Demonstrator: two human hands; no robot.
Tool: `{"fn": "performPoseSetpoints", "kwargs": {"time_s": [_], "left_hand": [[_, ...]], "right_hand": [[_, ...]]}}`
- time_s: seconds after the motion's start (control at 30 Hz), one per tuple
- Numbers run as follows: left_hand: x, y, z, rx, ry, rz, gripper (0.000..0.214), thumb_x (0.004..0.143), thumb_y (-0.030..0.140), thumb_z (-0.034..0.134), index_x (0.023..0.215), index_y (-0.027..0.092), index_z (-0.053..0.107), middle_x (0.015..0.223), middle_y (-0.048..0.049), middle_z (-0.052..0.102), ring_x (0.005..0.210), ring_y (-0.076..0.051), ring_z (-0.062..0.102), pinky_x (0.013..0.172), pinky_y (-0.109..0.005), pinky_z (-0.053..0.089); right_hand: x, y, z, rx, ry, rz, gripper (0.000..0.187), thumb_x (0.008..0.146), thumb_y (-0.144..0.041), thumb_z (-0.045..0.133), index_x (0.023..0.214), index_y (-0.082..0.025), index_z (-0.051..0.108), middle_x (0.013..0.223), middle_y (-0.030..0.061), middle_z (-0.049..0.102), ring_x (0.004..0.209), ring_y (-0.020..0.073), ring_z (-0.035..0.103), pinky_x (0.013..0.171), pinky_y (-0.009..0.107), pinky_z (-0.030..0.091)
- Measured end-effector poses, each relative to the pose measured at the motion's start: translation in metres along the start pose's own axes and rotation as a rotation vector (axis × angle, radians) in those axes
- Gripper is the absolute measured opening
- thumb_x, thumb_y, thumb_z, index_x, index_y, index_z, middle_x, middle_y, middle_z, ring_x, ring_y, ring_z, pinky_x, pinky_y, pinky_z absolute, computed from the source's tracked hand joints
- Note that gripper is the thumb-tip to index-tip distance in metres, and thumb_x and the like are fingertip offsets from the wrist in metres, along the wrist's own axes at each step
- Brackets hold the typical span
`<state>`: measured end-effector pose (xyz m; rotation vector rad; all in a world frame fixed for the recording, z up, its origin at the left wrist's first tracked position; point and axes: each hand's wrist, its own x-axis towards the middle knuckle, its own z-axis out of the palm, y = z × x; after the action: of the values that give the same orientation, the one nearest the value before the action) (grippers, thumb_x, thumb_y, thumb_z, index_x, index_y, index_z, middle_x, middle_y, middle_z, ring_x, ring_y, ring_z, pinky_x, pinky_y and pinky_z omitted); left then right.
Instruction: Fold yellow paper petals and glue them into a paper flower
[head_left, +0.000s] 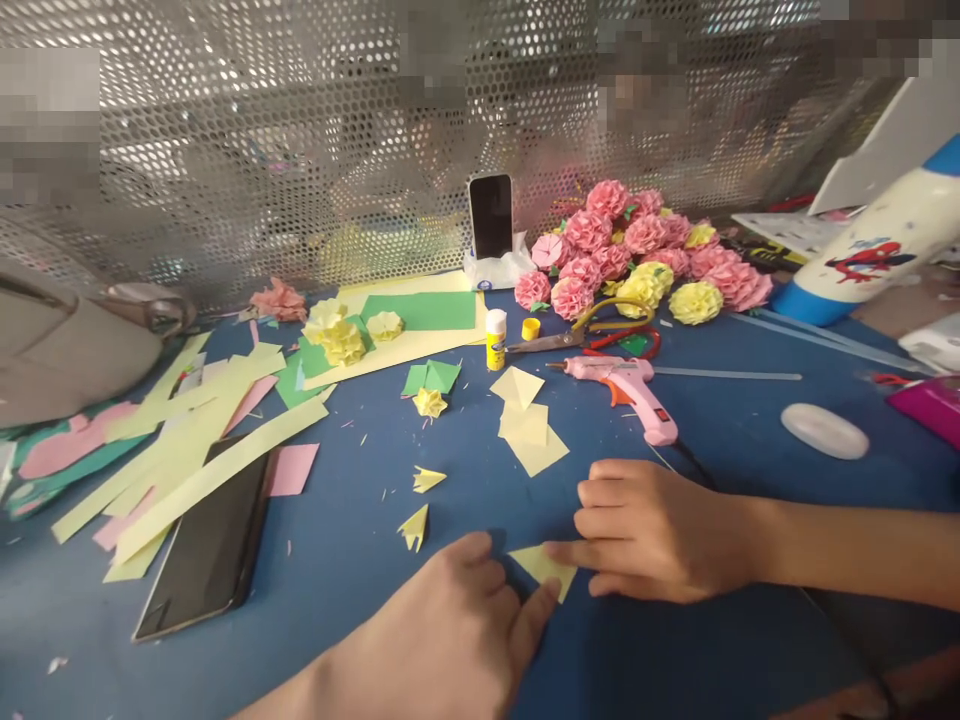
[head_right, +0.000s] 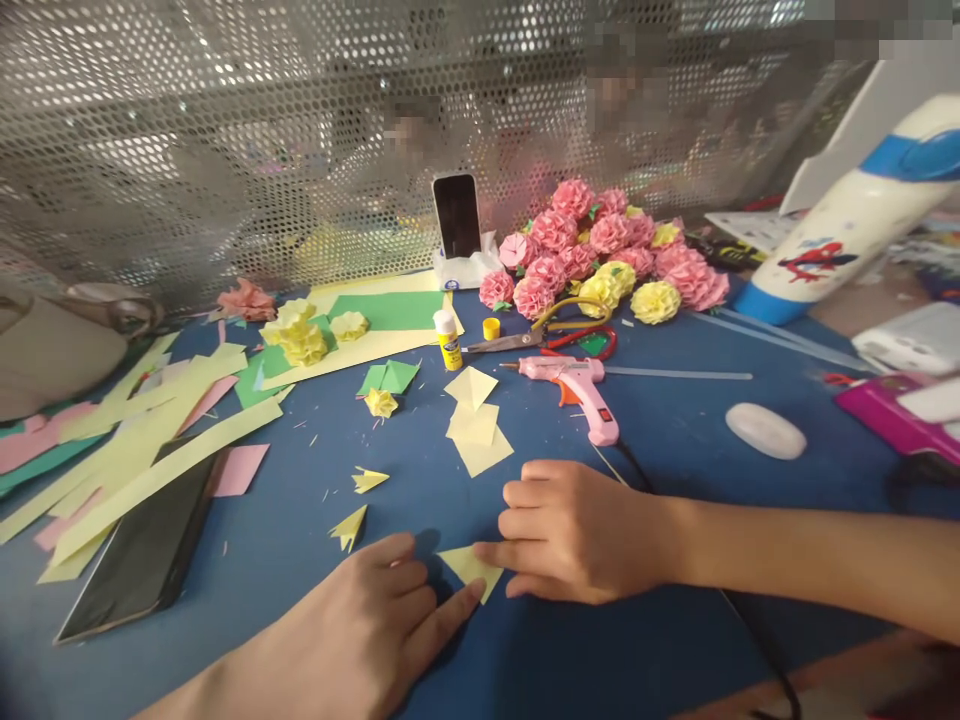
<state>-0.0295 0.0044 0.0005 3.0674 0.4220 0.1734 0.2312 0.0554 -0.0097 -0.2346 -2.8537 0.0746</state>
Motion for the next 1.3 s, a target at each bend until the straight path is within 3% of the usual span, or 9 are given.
{"fn": "performPoseSetpoints", "kwargs": {"time_s": [0.17, 0.4, 0.67, 0.83, 0.93, 1.07, 1.3], "left_hand": [[-0.001, -0.001, 0.000, 0.015, -0.048, 0.005, 0.054, 0.090, 0.015, 0.051, 0.140, -0.004, 0.040, 0.074, -0.0060, 0.066, 0.061, -0.021, 0.053, 0.062, -0.039, 0.044], [-0.001, 0.001, -0.001, 0.011, -0.072, -0.008, 0.055, 0.087, 0.013, 0.053, 0.139, -0.001, 0.043, 0.074, -0.0049, 0.065, 0.063, -0.023, 0.056, 0.059, -0.038, 0.043], [-0.002, -0.002, 0.005, 0.042, 0.009, 0.027, 0.048, 0.089, 0.014, 0.049, 0.134, -0.003, 0.046, 0.067, -0.0043, 0.062, 0.056, -0.020, 0.052, 0.059, -0.038, 0.042], [0.000, -0.005, 0.014, 0.016, 0.282, 0.046, 0.026, 0.097, 0.013, 0.041, 0.113, 0.006, 0.061, 0.059, -0.0008, 0.056, 0.050, -0.017, 0.048, 0.053, -0.033, 0.035], [0.001, -0.005, 0.015, 0.004, 0.382, 0.064, 0.023, 0.098, 0.013, 0.042, 0.100, 0.010, 0.065, 0.056, 0.0003, 0.054, 0.049, -0.015, 0.045, 0.052, -0.032, 0.031], [0.000, -0.005, 0.016, -0.009, 0.367, 0.035, 0.027, 0.098, 0.013, 0.040, 0.109, 0.008, 0.064, 0.058, -0.0008, 0.056, 0.051, -0.015, 0.046, 0.054, -0.032, 0.031], [-0.003, -0.011, 0.018, 0.013, 0.350, -0.035, 0.034, 0.100, 0.014, 0.030, 0.117, 0.009, 0.059, 0.062, -0.0020, 0.059, 0.053, -0.016, 0.046, 0.055, -0.032, 0.025]], "right_hand": [[0.018, 0.003, 0.004, -0.023, -0.040, -0.027, 0.033, 0.103, -0.035, 0.042, 0.124, -0.016, 0.060, 0.073, 0.0004, 0.055, 0.071, 0.0183, 0.043, 0.066, 0.034, 0.026], [0.039, 0.005, 0.008, -0.040, -0.053, -0.062, 0.032, 0.102, -0.038, 0.046, 0.119, -0.017, 0.063, 0.075, 0.0012, 0.056, 0.070, 0.0188, 0.041, 0.064, 0.033, 0.025], [-0.011, -0.006, -0.007, -0.117, -0.100, 0.070, 0.034, 0.104, -0.035, 0.040, 0.128, -0.018, 0.058, 0.082, 0.0022, 0.057, 0.073, 0.0182, 0.043, 0.070, 0.033, 0.028], [-0.030, -0.012, -0.014, -0.129, -0.052, 0.113, 0.029, 0.103, -0.031, 0.042, 0.119, -0.017, 0.062, 0.081, 0.0023, 0.058, 0.074, 0.0177, 0.045, 0.070, 0.033, 0.028], [-0.020, -0.013, -0.012, -0.168, 0.032, 0.129, 0.029, 0.102, -0.037, 0.044, 0.105, -0.017, 0.065, 0.082, 0.0030, 0.059, 0.077, 0.0184, 0.046, 0.068, 0.033, 0.028], [0.005, -0.008, -0.004, -0.156, 0.009, 0.140, 0.048, 0.099, -0.057, 0.039, 0.084, -0.017, 0.060, 0.080, 0.0033, 0.057, 0.071, 0.0180, 0.044, 0.065, 0.032, 0.027], [0.028, 0.001, -0.003, 0.010, -0.123, 0.185, 0.037, 0.097, -0.050, 0.049, 0.082, -0.017, 0.057, 0.078, 0.0027, 0.061, 0.074, 0.0178, 0.051, 0.065, 0.029, 0.031]]}}
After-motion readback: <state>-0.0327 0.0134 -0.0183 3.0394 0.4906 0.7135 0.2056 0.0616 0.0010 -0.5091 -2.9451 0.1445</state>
